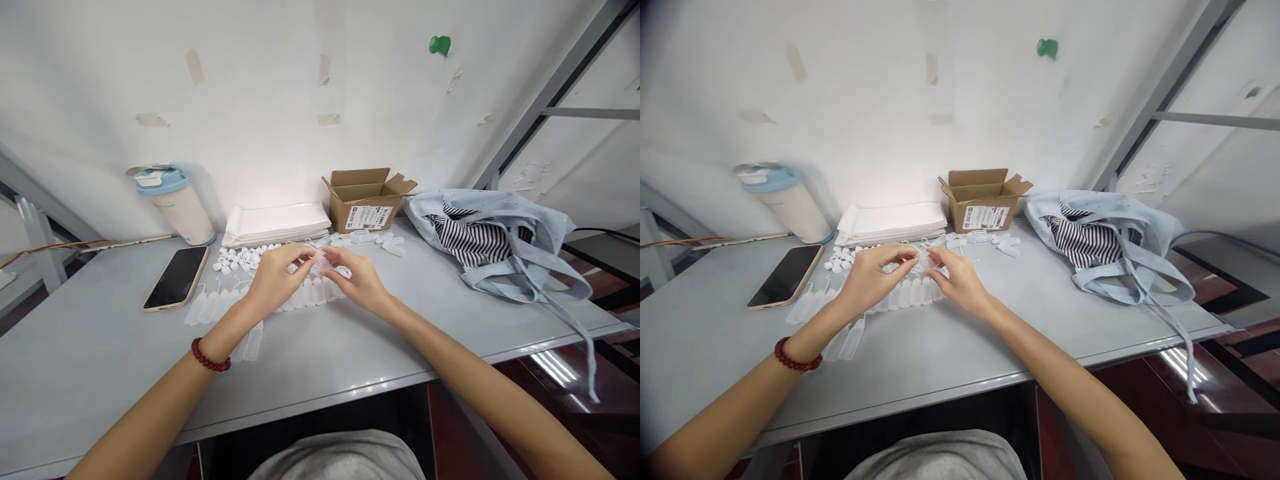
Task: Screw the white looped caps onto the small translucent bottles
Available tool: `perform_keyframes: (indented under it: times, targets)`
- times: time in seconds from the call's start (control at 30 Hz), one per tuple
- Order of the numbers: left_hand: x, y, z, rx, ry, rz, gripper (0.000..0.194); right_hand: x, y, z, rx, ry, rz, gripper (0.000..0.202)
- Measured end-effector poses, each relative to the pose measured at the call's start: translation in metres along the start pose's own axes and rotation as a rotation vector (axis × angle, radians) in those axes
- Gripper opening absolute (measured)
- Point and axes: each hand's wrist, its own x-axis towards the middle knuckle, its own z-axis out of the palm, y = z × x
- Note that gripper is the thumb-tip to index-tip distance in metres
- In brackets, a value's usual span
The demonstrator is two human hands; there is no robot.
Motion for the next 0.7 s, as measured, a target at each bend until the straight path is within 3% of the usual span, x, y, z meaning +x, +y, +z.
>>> perform_keyframes:
  times: [0.3, 0.7]
  targets:
    - [-0.006, -0.009, 0.006, 0.226, 0.052, 0.359, 0.025, 0.000, -0.004, -0.001, 0.022, 0.021, 0.011, 0.036]
    - [-0.009, -0.009, 0.010, 0.307, 0.029, 0.407, 0.029, 0.004, -0.015, -0.003, 0.457, 0.017, 0.336, 0.037]
